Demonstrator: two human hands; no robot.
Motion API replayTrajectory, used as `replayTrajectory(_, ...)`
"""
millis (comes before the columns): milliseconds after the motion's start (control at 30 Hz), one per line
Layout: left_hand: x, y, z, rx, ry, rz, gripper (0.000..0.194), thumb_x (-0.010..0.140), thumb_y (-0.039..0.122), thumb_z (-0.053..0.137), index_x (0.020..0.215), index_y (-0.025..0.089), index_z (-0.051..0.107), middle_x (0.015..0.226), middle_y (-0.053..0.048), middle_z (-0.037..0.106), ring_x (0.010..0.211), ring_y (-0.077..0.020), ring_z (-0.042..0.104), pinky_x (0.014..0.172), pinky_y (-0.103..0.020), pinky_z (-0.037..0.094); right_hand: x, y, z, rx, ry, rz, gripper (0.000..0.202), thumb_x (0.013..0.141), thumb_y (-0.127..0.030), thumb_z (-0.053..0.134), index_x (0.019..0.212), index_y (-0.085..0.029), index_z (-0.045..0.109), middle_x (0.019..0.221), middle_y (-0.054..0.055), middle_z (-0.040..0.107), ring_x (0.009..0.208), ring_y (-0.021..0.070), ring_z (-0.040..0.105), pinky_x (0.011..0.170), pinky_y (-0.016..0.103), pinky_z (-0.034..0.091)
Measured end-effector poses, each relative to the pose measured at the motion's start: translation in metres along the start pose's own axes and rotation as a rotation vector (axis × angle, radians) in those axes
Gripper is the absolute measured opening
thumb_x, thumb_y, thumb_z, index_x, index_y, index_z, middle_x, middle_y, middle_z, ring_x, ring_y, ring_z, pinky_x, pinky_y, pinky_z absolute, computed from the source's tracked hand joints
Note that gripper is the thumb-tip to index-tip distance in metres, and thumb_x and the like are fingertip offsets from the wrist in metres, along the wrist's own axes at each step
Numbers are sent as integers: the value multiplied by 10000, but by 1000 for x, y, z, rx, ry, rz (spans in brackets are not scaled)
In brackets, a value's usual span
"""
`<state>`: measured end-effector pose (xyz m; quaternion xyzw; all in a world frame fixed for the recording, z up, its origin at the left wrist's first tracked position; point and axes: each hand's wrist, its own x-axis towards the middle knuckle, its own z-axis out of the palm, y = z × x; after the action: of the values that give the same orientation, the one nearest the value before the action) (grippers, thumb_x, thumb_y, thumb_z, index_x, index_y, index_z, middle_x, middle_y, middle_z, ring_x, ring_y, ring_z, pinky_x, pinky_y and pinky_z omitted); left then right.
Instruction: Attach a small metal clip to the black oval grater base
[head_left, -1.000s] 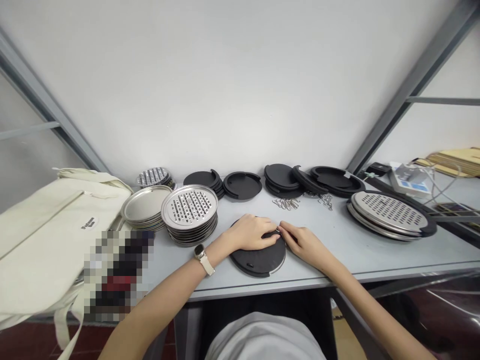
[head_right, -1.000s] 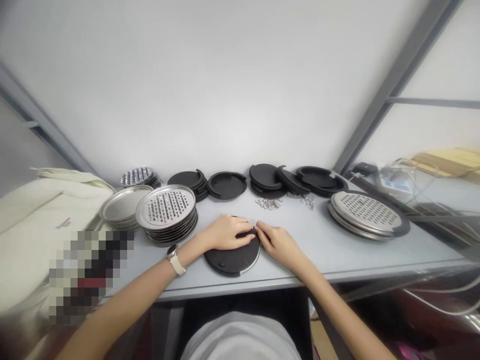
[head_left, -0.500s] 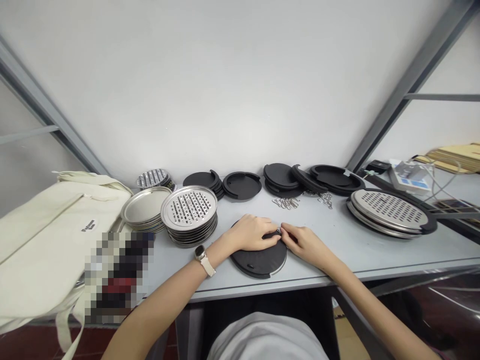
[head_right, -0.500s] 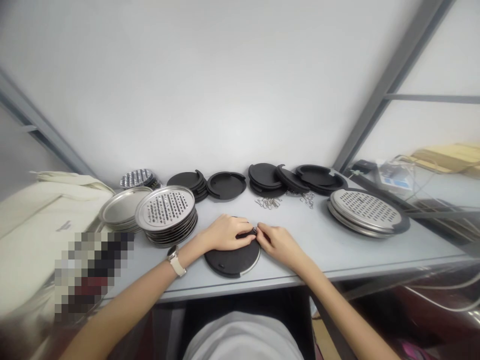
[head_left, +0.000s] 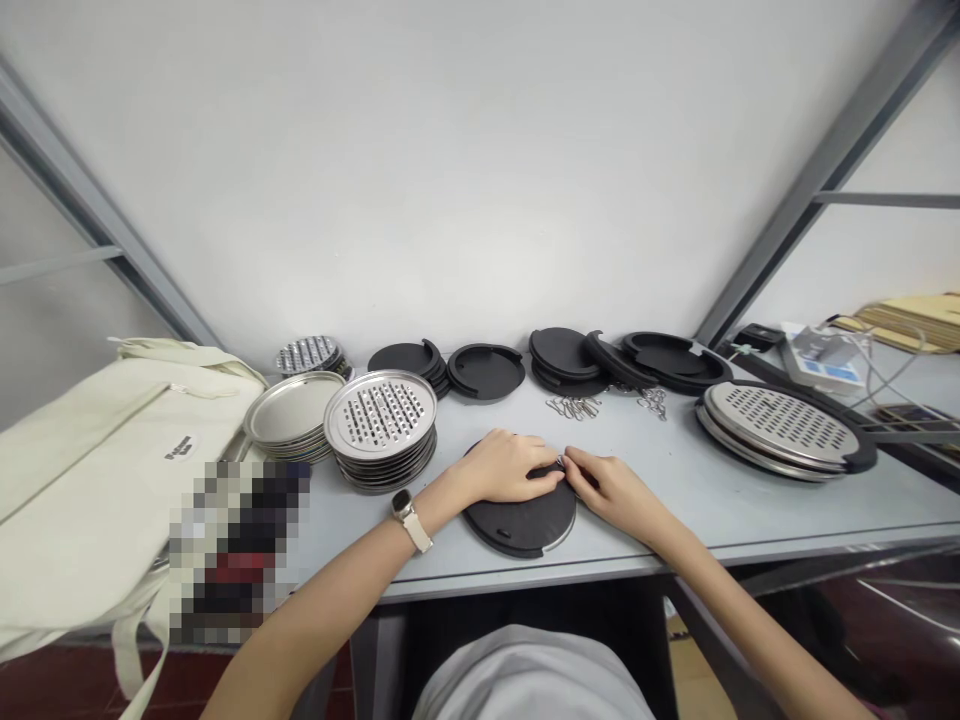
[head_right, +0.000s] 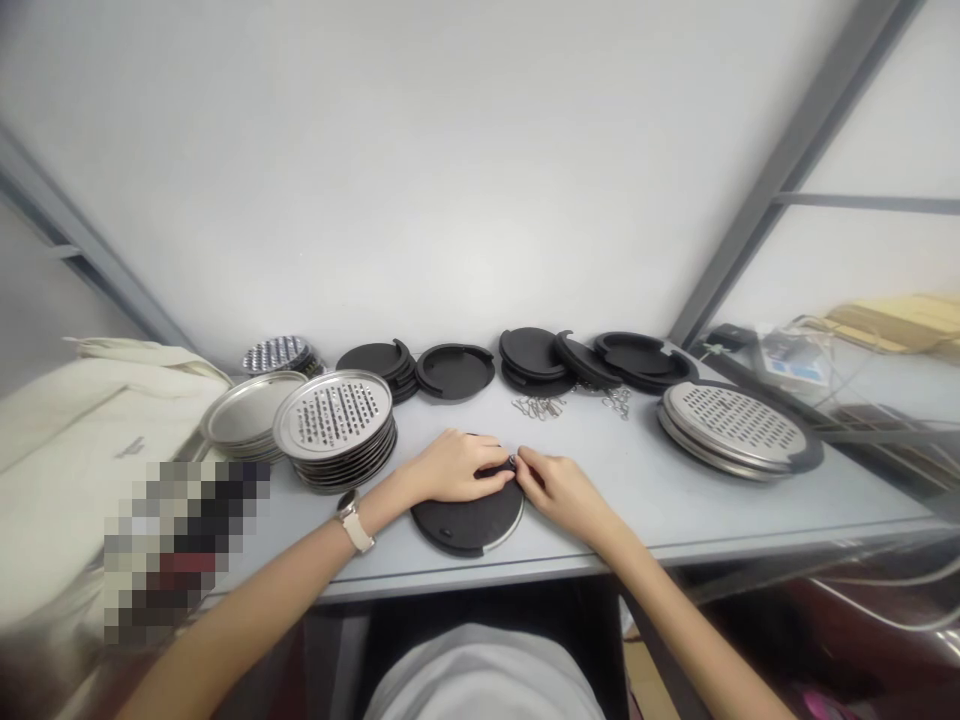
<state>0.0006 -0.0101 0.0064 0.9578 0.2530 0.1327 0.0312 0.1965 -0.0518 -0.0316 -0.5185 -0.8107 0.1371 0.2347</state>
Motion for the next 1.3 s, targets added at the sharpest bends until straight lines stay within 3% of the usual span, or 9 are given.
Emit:
replayTrajectory(200,0,-1,0,16,7,12,267,909,386,447,850,199,628,812,6,641,682,-123,586,524,-275,312,1,2,1,-13,-6,6,256,947,-290,309,751,-227,462,581,-10,530,481,142,466,529,250,321)
replayTrajectory(1300,0,1,1,-11,-6,-15,244,892,376,465,803,201,611,806,6,635,687,-125,579,523,-263,297,-2,-2,-4,16,-23,11,198,844,-256,399,651,-226,370,521,-54,417,462,115,407,508,222,301)
